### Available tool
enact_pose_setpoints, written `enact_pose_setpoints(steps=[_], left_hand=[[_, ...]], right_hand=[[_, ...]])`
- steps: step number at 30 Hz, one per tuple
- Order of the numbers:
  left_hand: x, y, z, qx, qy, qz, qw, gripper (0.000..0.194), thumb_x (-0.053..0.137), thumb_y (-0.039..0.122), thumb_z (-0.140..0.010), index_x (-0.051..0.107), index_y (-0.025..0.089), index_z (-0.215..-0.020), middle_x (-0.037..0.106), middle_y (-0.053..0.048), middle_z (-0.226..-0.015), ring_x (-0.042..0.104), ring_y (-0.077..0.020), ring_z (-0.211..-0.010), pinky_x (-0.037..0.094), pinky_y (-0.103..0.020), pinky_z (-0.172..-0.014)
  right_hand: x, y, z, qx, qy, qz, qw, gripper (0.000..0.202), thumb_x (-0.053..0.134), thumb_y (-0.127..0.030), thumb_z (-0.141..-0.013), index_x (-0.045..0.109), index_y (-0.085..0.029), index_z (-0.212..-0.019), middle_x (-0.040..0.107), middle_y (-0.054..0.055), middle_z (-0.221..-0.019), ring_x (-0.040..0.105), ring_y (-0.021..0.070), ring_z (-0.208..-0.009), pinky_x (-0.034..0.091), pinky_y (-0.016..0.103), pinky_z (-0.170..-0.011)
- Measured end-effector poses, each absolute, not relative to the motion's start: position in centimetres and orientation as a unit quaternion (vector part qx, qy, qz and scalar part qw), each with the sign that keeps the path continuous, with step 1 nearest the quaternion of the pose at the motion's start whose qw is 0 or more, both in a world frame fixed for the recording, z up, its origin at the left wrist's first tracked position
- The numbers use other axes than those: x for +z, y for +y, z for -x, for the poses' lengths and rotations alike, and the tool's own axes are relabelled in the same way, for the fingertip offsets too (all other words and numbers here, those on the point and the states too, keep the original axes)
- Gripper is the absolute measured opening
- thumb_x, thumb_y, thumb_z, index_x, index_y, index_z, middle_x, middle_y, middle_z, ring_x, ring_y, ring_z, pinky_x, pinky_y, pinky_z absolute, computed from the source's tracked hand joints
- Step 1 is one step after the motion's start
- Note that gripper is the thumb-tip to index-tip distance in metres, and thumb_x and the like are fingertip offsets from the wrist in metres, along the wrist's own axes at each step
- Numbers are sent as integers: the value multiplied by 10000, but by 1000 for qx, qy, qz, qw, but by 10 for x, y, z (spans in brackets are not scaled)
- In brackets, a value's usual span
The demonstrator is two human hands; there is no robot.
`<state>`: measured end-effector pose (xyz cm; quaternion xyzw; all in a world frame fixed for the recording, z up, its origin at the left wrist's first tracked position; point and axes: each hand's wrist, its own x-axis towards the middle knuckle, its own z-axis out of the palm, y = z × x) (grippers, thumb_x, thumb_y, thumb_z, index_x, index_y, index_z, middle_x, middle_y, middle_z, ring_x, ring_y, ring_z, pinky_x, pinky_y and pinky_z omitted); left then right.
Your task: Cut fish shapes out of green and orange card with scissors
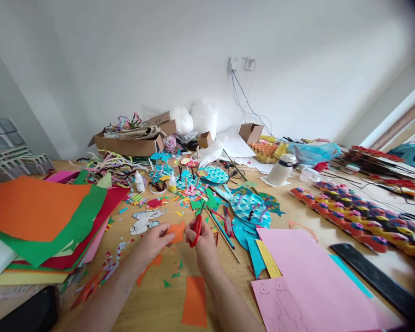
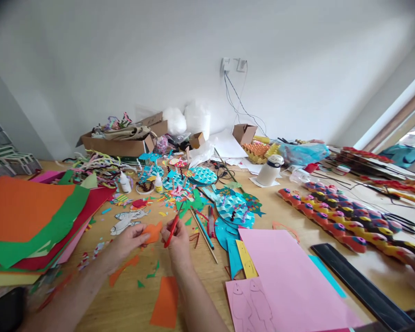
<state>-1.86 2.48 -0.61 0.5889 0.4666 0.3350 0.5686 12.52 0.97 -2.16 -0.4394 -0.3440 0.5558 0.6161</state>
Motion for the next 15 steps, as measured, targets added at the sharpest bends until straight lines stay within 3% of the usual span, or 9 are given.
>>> enact_pose_setpoints(steps=[3, 9, 15], left_hand=[[-10, 29, 20, 331, 480, -596, 552, 210, 606, 346, -660, 505, 178, -583, 438, 59, -544, 411, -120, -555, 334, -250, -559], [-1, 29, 31, 322, 479, -601, 553, 277, 555, 416, -727, 530, 174, -596, 484, 33, -582, 482, -149, -626, 405, -277, -646], [7, 29, 33, 331, 499, -610, 519, 280, 539, 420, -739, 516, 185, -589, 439, 45, -568, 452, -146, -600, 376, -265, -618]], right_hand=[[-22, 9, -125, 556, -348, 440, 613, 253, 658, -258, -584, 458, -187, -721, 484, -53, -601, 421, 76, -476, 333, 204, -462], [-21, 10, -125, 549, -349, 446, 615, 243, 656, -251, -590, 459, -189, -717, 458, -60, -604, 419, 74, -479, 343, 200, -459], [-20, 9, -126, 542, -352, 448, 618, 252, 662, -251, -593, 451, -190, -715, 473, -58, -610, 427, 74, -480, 335, 195, -452]])
